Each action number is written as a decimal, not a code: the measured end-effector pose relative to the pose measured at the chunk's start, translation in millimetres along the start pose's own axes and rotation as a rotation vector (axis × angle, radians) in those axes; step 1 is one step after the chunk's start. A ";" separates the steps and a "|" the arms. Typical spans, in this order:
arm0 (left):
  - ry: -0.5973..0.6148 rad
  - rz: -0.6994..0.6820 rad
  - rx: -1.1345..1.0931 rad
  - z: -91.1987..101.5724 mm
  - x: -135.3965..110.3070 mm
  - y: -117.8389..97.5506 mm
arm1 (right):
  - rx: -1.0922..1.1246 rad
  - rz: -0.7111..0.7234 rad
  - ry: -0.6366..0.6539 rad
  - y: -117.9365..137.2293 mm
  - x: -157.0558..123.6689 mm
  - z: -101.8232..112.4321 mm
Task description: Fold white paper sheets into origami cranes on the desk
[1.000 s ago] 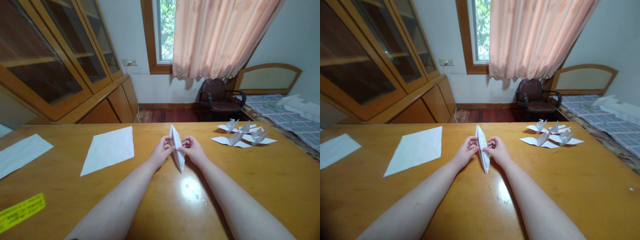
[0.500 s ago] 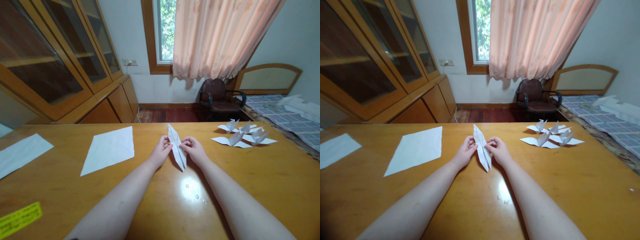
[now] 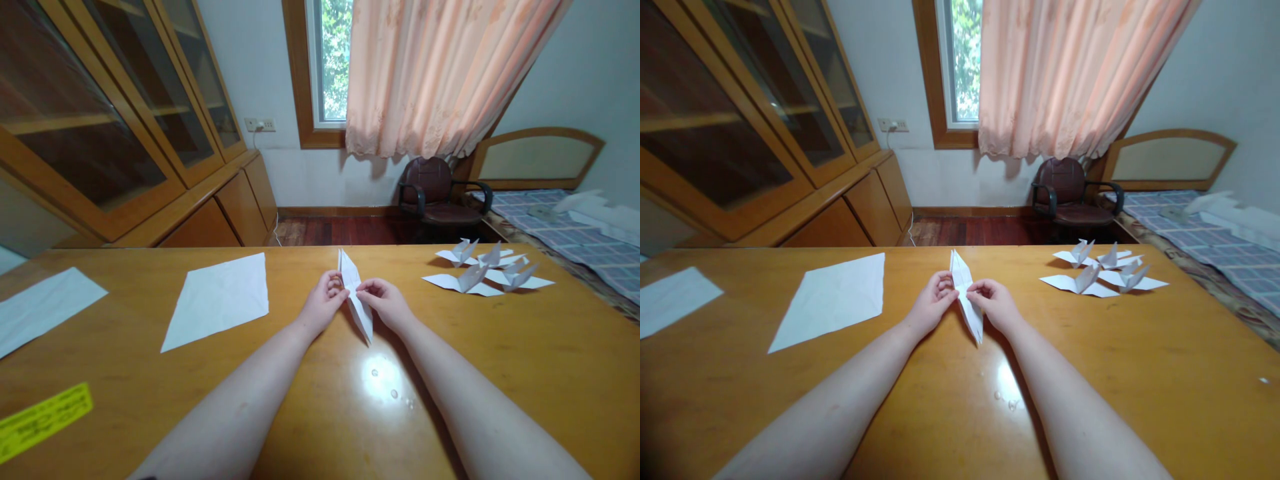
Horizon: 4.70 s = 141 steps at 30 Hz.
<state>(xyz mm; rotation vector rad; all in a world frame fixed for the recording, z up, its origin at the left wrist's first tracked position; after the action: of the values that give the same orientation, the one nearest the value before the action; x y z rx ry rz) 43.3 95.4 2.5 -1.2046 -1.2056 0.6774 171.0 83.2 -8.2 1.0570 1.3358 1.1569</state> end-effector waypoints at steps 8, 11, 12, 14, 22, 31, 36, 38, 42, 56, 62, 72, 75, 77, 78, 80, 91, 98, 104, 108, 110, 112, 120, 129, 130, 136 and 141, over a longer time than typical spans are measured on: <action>0.056 -0.003 0.033 -4.7 -2.7 1.5 | 0.013 -0.042 0.131 -11.0 0.2 -14.7; 0.062 -0.003 0.039 -5.8 -3.6 1.4 | 0.015 -0.032 0.115 -7.9 0.0 -13.3; 0.059 -0.002 0.038 -5.8 -3.6 1.3 | 0.013 -0.031 0.098 -6.4 -0.1 -11.6; 0.052 0.001 0.035 -5.5 -3.3 1.0 | 0.011 -0.043 0.056 -4.1 -0.1 -7.3; 0.033 -0.031 0.039 -3.1 -2.1 -4.4 | 0.068 -0.071 -0.003 -2.7 0.5 -0.9; 0.024 0.010 -0.033 -3.5 -0.9 -1.5 | 0.124 -0.090 0.044 -5.7 0.8 -5.3; 0.020 -0.004 -0.042 -5.1 0.6 -2.9 | 0.071 -0.071 0.066 -5.7 1.8 -8.5; 0.019 0.009 -0.049 -5.2 0.3 -2.0 | 0.029 -0.010 0.049 -0.6 2.4 -5.8; 0.031 0.076 -0.082 -7.3 -2.1 3.4 | -0.040 0.079 -0.074 8.5 2.1 7.9; 0.068 0.089 -0.112 -12.4 -3.3 1.9 | 0.181 -0.061 0.148 0.1 -2.6 -15.2; -0.029 0.061 -0.090 0.1 -0.2 7.4 | 0.227 -0.079 0.158 -8.6 -1.0 -11.8; -0.062 0.112 -0.124 3.0 -0.2 11.8 | 0.040 0.087 0.105 9.5 -1.0 -10.1; 0.004 0.118 -0.091 -3.8 -0.4 9.0 | -0.001 0.088 0.123 7.6 -1.7 -11.6; 0.026 0.119 -0.043 -4.6 -1.0 7.1 | -0.014 0.080 0.124 6.1 -1.8 -11.5; 0.022 0.120 -0.025 -3.6 -1.3 6.6 | -0.022 0.087 0.120 6.8 -2.1 -11.2; 0.003 0.122 -0.004 -0.4 -1.6 6.3 | -0.042 0.120 0.086 10.6 -2.8 -8.2; 0.026 0.220 -0.162 -9.5 -6.0 16.4 | -0.216 0.093 -0.204 13.2 -6.9 14.0; -0.009 0.266 -0.206 -8.3 -8.0 20.9 | -0.334 0.197 -0.263 24.3 -11.6 12.7; -0.135 0.254 -0.197 9.3 -4.8 25.0 | -0.195 -0.014 -0.062 -8.3 1.7 -2.6; -0.159 0.256 -0.232 11.4 -4.1 27.0 | -0.188 -0.038 -0.100 -7.9 0.4 2.5; -0.181 0.262 -0.253 12.5 -4.5 27.8 | -0.204 -0.041 -0.096 -6.2 -0.5 2.9; -0.216 0.264 -0.272 15.2 -4.8 27.9 | -0.238 -0.004 -0.102 -1.5 -1.3 3.3; -0.332 0.197 -0.352 25.6 -2.5 16.9 | -0.069 -0.043 -0.055 -9.8 3.2 0.5; -0.416 0.191 -0.353 33.2 -4.2 13.9 | -0.071 -0.138 -0.134 -7.7 0.3 13.9; -0.418 0.190 -0.347 34.0 -4.0 15.0 | -0.068 -0.129 -0.120 -7.7 0.4 12.2; -0.201 0.283 -0.325 9.8 -5.0 26.3 | -0.106 0.062 -0.115 4.9 -0.2 7.0; -0.054 0.352 -0.315 -8.8 -11.2 25.1 | -0.269 0.149 -0.285 17.0 -4.7 20.2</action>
<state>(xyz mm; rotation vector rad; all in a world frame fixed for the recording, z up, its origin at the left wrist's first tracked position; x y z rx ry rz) 53.1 89.5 -24.0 -1.6972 -1.1860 0.8017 191.4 82.7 9.2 1.0880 0.8656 1.2054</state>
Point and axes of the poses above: each hand's wrist, its own x-axis towards the middle knuckle, its own z-axis out of the back of the hand, y = z × x, the point moved 10 cm from there along x, towards the middle knuckle, and after that the axes turned 11 degrees about -z, right-handed, at the moved point
